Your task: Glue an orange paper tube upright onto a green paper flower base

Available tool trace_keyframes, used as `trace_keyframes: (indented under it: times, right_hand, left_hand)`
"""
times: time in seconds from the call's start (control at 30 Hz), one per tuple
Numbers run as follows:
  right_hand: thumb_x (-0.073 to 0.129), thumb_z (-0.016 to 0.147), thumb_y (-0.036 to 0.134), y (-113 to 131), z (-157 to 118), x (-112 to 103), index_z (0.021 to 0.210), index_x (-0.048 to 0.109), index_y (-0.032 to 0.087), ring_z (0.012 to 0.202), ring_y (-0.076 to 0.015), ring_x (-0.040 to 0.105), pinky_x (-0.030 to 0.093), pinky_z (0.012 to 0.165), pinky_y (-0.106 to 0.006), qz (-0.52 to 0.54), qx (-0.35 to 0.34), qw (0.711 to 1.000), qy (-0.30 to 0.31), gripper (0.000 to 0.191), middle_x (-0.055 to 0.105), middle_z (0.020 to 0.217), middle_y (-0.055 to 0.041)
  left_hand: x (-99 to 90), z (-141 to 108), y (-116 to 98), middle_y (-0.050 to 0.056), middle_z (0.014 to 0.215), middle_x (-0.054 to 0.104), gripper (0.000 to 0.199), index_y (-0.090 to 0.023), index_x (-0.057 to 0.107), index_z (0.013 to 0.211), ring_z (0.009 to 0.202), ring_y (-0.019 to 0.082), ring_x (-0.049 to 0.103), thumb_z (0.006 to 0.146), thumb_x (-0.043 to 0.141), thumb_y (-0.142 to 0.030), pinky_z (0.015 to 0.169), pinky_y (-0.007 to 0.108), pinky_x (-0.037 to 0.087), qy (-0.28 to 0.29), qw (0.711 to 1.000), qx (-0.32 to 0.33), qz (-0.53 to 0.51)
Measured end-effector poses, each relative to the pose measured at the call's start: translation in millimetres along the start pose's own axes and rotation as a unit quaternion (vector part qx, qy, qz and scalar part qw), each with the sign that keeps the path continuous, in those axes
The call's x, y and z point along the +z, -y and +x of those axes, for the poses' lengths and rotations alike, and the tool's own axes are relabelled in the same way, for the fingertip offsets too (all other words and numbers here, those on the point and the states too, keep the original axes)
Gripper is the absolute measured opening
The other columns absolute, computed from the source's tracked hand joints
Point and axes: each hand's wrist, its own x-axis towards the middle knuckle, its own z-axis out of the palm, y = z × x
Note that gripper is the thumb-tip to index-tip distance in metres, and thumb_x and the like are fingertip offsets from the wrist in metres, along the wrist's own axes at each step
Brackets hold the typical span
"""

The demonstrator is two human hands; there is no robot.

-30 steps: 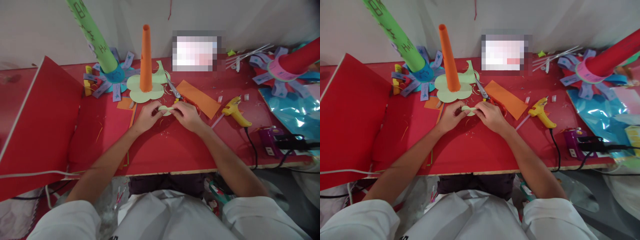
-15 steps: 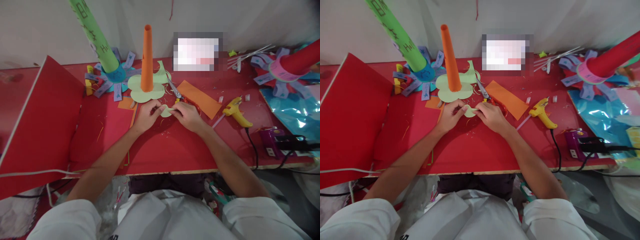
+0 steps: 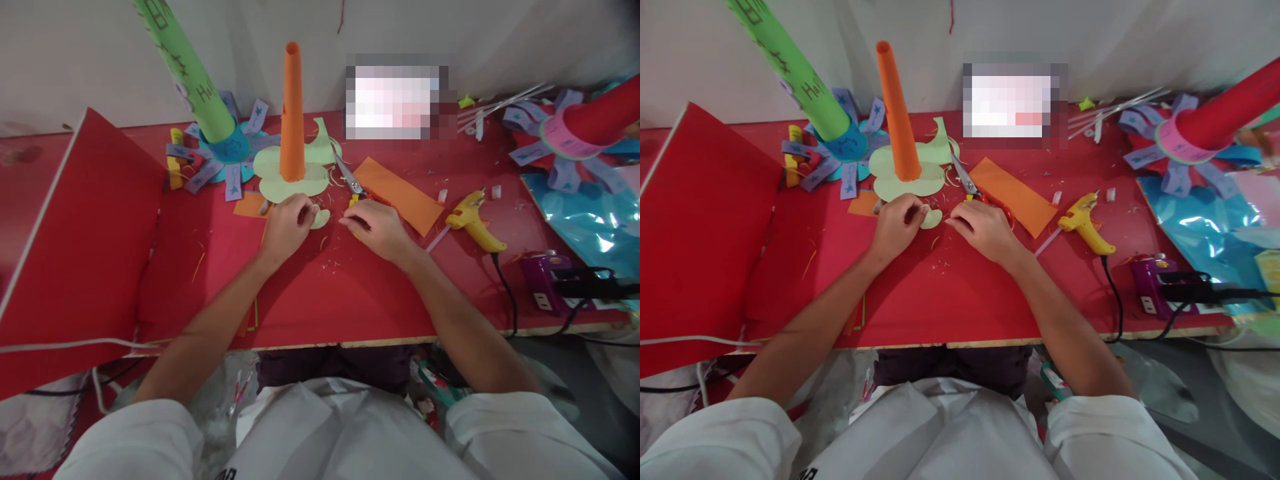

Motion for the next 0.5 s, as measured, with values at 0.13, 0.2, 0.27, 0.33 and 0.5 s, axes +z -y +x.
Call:
trace_keyframes:
  times: [0.13, 0.2, 0.27, 0.33, 0.5]
  right_hand:
    - [0.053, 0.115, 0.051, 0.3, -0.1, 0.2, 0.094, 0.071, 0.025, 0.086, -0.0241, 0.068, 0.047, 0.078, -0.038, -0.019, -0.007, 1.0, 0.002, 0.037, 0.077, 0.091, -0.007]
    - [0.053, 0.115, 0.05, -0.1, -0.8, 1.0, 0.094, 0.071, 0.025, 0.089, -0.0253, 0.07, 0.048, 0.078, -0.039, -0.026, -0.01, 1.0, 0.003, 0.037, 0.077, 0.09, -0.0074]
    - [0.053, 0.115, 0.049, -0.3, -1.4, 1.6, 0.094, 0.072, 0.025, 0.089, -0.0256, 0.07, 0.048, 0.079, -0.039, -0.033, -0.012, 0.999, 0.007, 0.036, 0.077, 0.091, -0.0076]
    - [0.053, 0.115, 0.047, 0.0, -1.8, 1.7, 0.095, 0.072, 0.025, 0.089, -0.0255, 0.07, 0.049, 0.079, -0.039, -0.041, -0.016, 0.999, 0.013, 0.036, 0.078, 0.092, -0.0078]
    - [0.055, 0.115, 0.041, 3.9, -0.6, 0.3, 0.099, 0.072, 0.024, 0.088, -0.0239, 0.072, 0.048, 0.076, -0.037, -0.038, -0.026, 0.999, -0.021, 0.029, 0.079, 0.094, -0.0073]
  left_hand:
    - [2.6, -1.4, 9.0, -0.001, 0.074, 0.062, 0.035, -0.024, 0.057, 0.084, 0.067, 0.017, 0.055, 0.111, 0.063, -0.046, 0.065, 0.033, 0.035, 0.008, 1.0, -0.016, 0.013]
    - [4.3, -2.6, 10.9, 0.0, 0.078, 0.065, 0.027, -0.024, 0.058, 0.086, 0.071, 0.019, 0.057, 0.107, 0.068, -0.038, 0.066, 0.034, 0.033, 0.004, 0.999, -0.014, 0.046]
    - [5.2, -3.5, 11.2, 0.002, 0.083, 0.067, 0.018, -0.024, 0.06, 0.089, 0.075, 0.021, 0.058, 0.103, 0.071, -0.03, 0.066, 0.034, 0.031, 0.003, 0.997, -0.012, 0.08]
    - [5.0, -3.4, 10.5, 0.002, 0.086, 0.068, 0.014, -0.024, 0.062, 0.092, 0.077, 0.021, 0.059, 0.1, 0.073, -0.023, 0.068, 0.034, 0.032, 0.009, 0.996, -0.012, 0.086]
    - [1.5, 0.1, 7.7, 0.001, 0.083, 0.067, 0.02, -0.024, 0.061, 0.089, 0.076, 0.019, 0.059, 0.108, 0.066, -0.028, 0.074, 0.035, 0.038, -0.007, 1.0, -0.008, 0.011]
